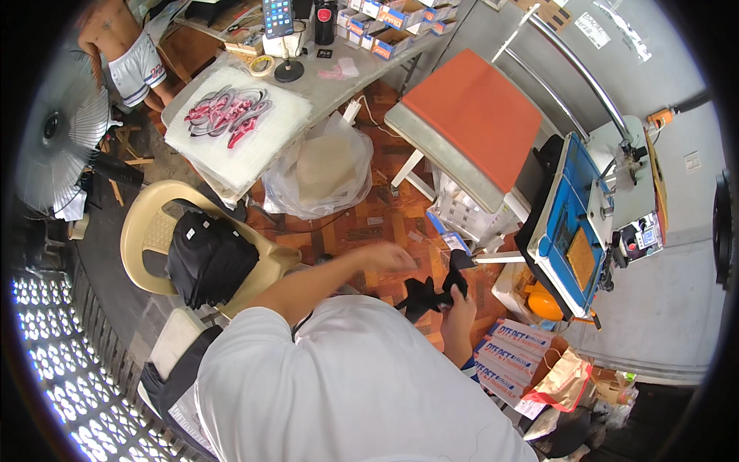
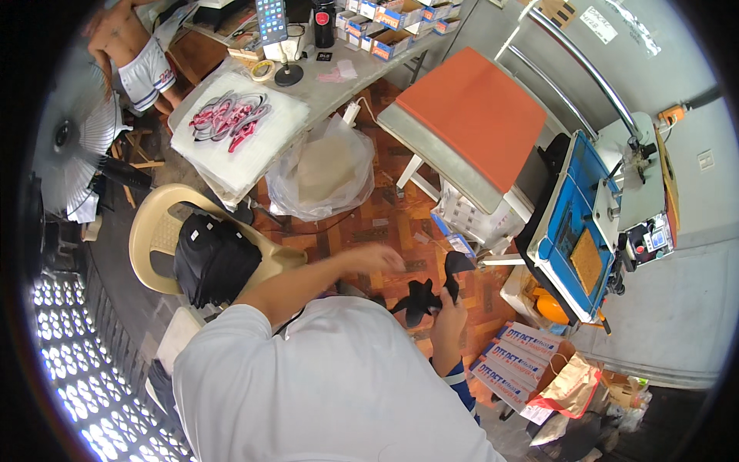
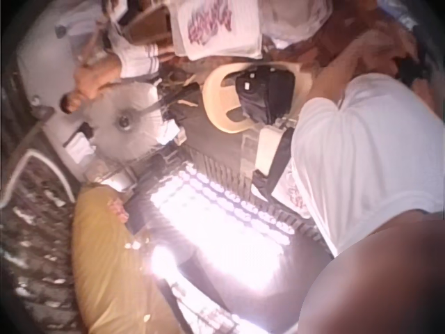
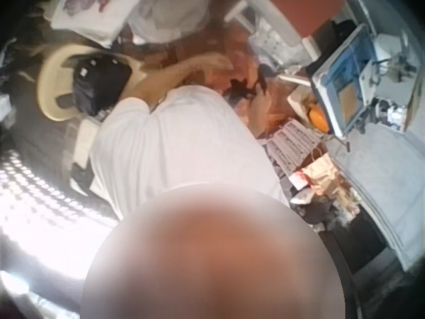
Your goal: The person places black t-shirts onto a heat press, aligns them, and operates the machine to apply a printed design. They remove the finished shirts and place them on a nearby table, repeating the process with additional shirts.
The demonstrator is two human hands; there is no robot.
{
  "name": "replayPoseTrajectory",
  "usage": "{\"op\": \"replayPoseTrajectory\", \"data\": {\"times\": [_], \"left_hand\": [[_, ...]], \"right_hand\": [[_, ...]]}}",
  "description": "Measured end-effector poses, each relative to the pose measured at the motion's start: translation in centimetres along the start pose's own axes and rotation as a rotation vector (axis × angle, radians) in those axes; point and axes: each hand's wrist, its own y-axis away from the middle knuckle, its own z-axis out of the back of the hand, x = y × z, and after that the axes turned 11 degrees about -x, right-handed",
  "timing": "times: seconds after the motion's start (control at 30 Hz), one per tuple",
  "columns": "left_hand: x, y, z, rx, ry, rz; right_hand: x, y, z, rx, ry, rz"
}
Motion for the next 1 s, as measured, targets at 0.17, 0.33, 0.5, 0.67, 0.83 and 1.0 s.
{"op": "replayPoseTrajectory", "data": {"times": [0.17, 0.33, 0.5, 0.67, 0.83, 1.0], "left_hand": [[-7.3, 2.2, -9.2, -0.107, -0.131, -0.209], [-16.0, 3.1, -5.7, -0.066, -0.208, -0.587], [-23.7, 5.3, -1.4, -0.086, -0.386, -0.538], [-28.6, 6.8, 7.7, -0.244, -0.596, -0.358], [-27.4, 2.2, 11.4, -0.179, -0.704, -0.556], [-18.9, -1.2, 19.2, -0.149, -1.075, -0.307]], "right_hand": [[4.4, -0.9, 0.1, 0.22, 0.03, 0.04], [10.8, -2.7, 3.6, 0.261, 0.678, 1.14], [10.8, -4.9, -1.4, 0.947, 0.566, 1.121], [12.6, -8.0, -2.1, 1.179, 0.298, 0.32], [13.8, -7.7, -7.3, 1.116, 1.109, 0.34], [14.2, -10.2, -3.1, 0.793, 0.804, 0.523]]}}
